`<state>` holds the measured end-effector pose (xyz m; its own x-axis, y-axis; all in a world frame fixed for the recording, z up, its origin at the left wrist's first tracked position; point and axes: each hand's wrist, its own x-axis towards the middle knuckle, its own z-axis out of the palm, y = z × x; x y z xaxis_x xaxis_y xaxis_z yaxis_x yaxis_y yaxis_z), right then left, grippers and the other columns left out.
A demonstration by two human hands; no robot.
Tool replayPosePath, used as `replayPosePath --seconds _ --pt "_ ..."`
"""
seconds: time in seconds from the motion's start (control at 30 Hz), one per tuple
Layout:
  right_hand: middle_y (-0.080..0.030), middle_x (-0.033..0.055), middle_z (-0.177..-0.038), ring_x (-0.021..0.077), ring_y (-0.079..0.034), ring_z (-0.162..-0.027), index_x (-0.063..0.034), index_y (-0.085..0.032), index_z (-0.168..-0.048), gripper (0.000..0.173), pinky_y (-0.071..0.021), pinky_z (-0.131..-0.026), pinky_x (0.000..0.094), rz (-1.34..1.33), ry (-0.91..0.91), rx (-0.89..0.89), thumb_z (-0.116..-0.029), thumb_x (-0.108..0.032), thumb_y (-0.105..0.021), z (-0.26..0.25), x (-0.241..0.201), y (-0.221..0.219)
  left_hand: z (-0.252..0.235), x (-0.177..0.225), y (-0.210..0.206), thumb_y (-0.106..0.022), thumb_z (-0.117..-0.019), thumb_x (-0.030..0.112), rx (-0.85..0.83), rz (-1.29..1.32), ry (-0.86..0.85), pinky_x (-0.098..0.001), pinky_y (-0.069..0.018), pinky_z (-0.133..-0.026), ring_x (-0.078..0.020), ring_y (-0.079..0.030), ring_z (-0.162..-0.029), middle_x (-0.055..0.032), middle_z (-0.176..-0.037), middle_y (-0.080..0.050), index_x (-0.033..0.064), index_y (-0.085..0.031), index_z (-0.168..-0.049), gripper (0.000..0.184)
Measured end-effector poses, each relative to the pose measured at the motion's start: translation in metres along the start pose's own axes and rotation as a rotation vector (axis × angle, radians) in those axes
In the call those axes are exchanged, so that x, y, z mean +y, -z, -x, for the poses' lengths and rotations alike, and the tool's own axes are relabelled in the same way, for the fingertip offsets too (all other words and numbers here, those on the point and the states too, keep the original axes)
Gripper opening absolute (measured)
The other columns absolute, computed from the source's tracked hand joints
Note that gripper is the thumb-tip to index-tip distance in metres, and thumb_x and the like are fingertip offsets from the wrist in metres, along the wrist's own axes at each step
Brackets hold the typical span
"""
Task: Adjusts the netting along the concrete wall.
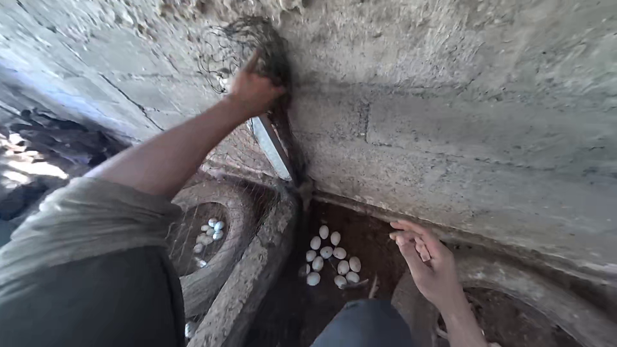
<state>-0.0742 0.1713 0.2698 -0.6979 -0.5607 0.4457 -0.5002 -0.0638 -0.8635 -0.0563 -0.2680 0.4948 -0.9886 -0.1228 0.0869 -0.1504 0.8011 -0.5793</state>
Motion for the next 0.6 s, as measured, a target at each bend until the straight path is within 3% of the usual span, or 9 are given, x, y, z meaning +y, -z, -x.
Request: replayPosePath --seconds 0.1,0.17,0.27,0.37,0.47,0.53,0.6 --pt "-0.072 0.0076 -0.119 0.0096 -0.071 -0.099 -0.0013 -0.062 -0.132 0.040 -0.0620 -0.085 0.0280 0.035 0.010 -0.010 -0.1044 -0.030 -0.057 -0.005 -0.026 0.015 -0.003 -0.032 0.016 -0.057 -0.1041 0.023 -0.157 0.033 0.119 -0.0713 -0.0141 -0.120 -0.0487 -0.065 -0.107 -0.0256 -0.107 -0.071 0.0048 -0.070 -0.120 0.027" --pt "-0.072 0.0071 -0.120 0.0093 -0.071 -0.099 -0.0019 -0.061 -0.132 0.039 -0.0620 -0.085 0.0287 0.066 -0.004 0.005 -0.1044 -0.029 -0.056 -0.005 -0.042 0.028 -0.007 -0.047 0.024 -0.053 -0.1060 0.036 -0.209 0.101 0.205 -0.0753 -0.0264 -0.111 -0.0538 -0.062 -0.110 -0.0308 -0.108 -0.069 0.0012 -0.071 -0.112 0.040" --pt "-0.071 0.0027 -0.123 0.0084 -0.071 -0.101 -0.0080 -0.061 -0.134 0.037 -0.0615 -0.087 0.0294 0.086 -0.025 0.045 -0.1056 -0.031 -0.056 -0.002 -0.058 0.050 -0.013 -0.067 0.035 -0.044 -0.1077 0.041 -0.265 0.169 0.243 -0.0776 -0.0362 -0.099 -0.0575 -0.057 -0.117 -0.0354 -0.112 -0.065 -0.0037 -0.071 -0.104 0.052" --pt "-0.070 0.0000 -0.124 0.0077 -0.071 -0.101 -0.0079 -0.060 -0.135 0.039 -0.0619 -0.086 0.0283 0.094 -0.106 0.100 -0.1047 -0.032 -0.057 0.011 -0.069 0.065 -0.017 -0.086 0.041 -0.032 -0.1075 0.052 -0.289 0.297 0.292 -0.0820 -0.0385 -0.091 -0.0595 -0.055 -0.120 -0.0375 -0.117 -0.064 -0.0053 -0.071 -0.103 0.070" --pt "-0.070 0.0013 -0.124 0.0072 -0.072 -0.099 -0.0024 -0.058 -0.133 0.040 -0.0623 -0.084 0.0274 0.096 -0.184 0.155 -0.1039 -0.029 -0.057 0.024 -0.070 0.071 -0.016 -0.105 0.039 -0.028 -0.1089 0.044 -0.256 0.404 0.305 -0.0814 -0.0393 -0.088 -0.0591 -0.057 -0.117 -0.0379 -0.112 -0.064 -0.0095 -0.068 -0.095 0.068" --pt "-0.071 0.0020 -0.123 0.0069 -0.072 -0.098 -0.0006 -0.058 -0.134 0.040 -0.0625 -0.084 0.0275 0.101 -0.204 0.176 -0.1036 -0.027 -0.057 0.034 -0.069 0.075 -0.014 -0.114 0.035 -0.036 -0.1081 0.033 -0.206 0.440 0.233 -0.0784 -0.0409 -0.088 -0.0578 -0.060 -0.111 -0.0362 -0.106 -0.066 -0.0084 -0.069 -0.093 0.055" --pt "-0.070 0.0032 -0.124 0.0063 -0.071 -0.098 0.0031 -0.054 -0.135 0.040 -0.0622 -0.085 0.0279 0.107 -0.218 0.192 -0.1036 -0.022 -0.056 0.046 -0.073 0.083 -0.016 -0.126 0.028 -0.049 -0.1053 0.021 -0.151 0.444 0.149 -0.0761 -0.0427 -0.091 -0.0551 -0.062 -0.109 -0.0326 -0.104 -0.068 -0.0037 -0.073 -0.099 0.035"
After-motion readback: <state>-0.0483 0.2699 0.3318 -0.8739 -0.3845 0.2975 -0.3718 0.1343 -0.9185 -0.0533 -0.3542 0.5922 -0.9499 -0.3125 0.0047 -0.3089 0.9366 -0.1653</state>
